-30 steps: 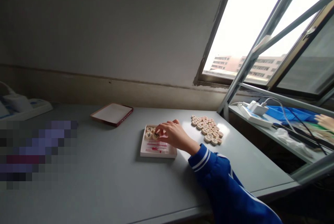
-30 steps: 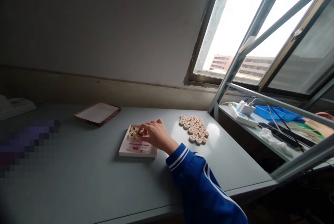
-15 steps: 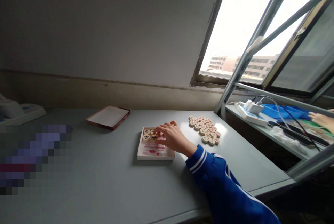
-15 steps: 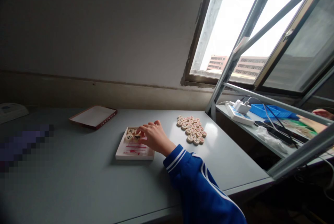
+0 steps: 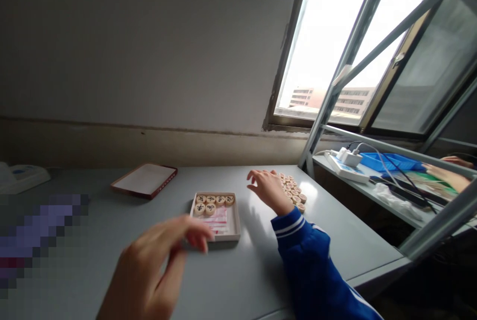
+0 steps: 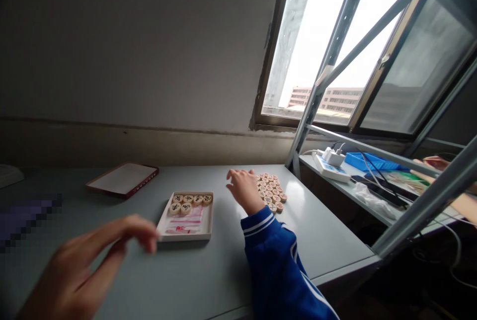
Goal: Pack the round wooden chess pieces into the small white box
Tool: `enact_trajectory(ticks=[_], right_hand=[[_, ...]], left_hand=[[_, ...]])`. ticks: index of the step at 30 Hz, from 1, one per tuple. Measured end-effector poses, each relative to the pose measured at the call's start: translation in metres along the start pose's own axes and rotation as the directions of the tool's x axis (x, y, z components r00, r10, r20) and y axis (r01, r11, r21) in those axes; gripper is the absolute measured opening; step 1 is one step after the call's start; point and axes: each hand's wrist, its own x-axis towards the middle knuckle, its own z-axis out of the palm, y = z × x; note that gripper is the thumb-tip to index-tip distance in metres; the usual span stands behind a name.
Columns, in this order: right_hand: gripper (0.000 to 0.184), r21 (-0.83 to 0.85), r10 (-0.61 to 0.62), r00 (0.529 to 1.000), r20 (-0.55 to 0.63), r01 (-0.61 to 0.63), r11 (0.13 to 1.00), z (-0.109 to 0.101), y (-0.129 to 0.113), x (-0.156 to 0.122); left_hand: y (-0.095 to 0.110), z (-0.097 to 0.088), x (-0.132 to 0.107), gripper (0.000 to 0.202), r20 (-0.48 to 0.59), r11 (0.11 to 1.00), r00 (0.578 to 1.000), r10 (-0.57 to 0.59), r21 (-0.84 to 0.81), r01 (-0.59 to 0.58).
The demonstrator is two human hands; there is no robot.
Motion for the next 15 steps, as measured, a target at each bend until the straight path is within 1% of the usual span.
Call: enact_trajectory(ticks=[1, 2, 3, 4, 6, 8, 10, 12, 15], right_hand=[[0.012, -0.061, 0.119, 0.993, 0.016, -0.117, 0.991, -0.002, 0.012, -0.001], [0.012, -0.111, 0.225, 0.974, 0.041, -0.219, 0.969, -0.002, 0.024, -0.001], [0.013, -0.146, 0.305, 0.950, 0.067, -0.293, 0.945, -0.002, 0.034, -0.002], [0.013, -0.165, 0.358, 0.929, 0.092, -0.341, 0.926, -0.001, 0.043, -0.003], [0.014, -0.166, 0.400, 0.909, 0.119, -0.379, 0.911, 0.003, 0.054, -0.004], [0.018, -0.159, 0.415, 0.902, 0.120, -0.395, 0.905, 0.006, 0.059, -0.005], [0.023, -0.159, 0.439, 0.890, 0.118, -0.420, 0.894, 0.008, 0.061, -0.005], [0.025, -0.164, 0.452, 0.885, 0.116, -0.431, 0.887, 0.009, 0.061, -0.004], [0.018, -0.168, 0.431, 0.893, 0.127, -0.409, 0.897, 0.010, 0.062, -0.003]], left_hand=[[0.001, 0.001, 0.022, 0.028, -0.032, 0.999, 0.999, 0.016, 0.028, -0.016], [0.000, 0.004, 0.044, 0.027, -0.040, 0.997, 0.999, 0.032, 0.065, -0.029], [-0.003, 0.008, 0.065, 0.029, -0.064, 0.995, 0.998, 0.023, 0.096, -0.017], [-0.009, 0.014, 0.082, 0.033, -0.036, 0.994, 0.999, 0.016, 0.106, -0.012], [-0.024, 0.028, 0.106, 0.043, 0.081, 0.997, 0.996, 0.037, 0.069, -0.043], [-0.039, 0.041, 0.114, 0.052, 0.220, 0.999, 0.975, 0.034, 0.010, -0.037], [-0.047, 0.049, 0.112, 0.058, 0.318, 1.000, 0.948, 0.031, -0.008, -0.030], [-0.048, 0.051, 0.106, 0.058, 0.347, 1.000, 0.938, 0.022, 0.009, -0.027], [-0.045, 0.050, 0.101, 0.055, 0.335, 1.000, 0.942, 0.005, 0.018, -0.012]])
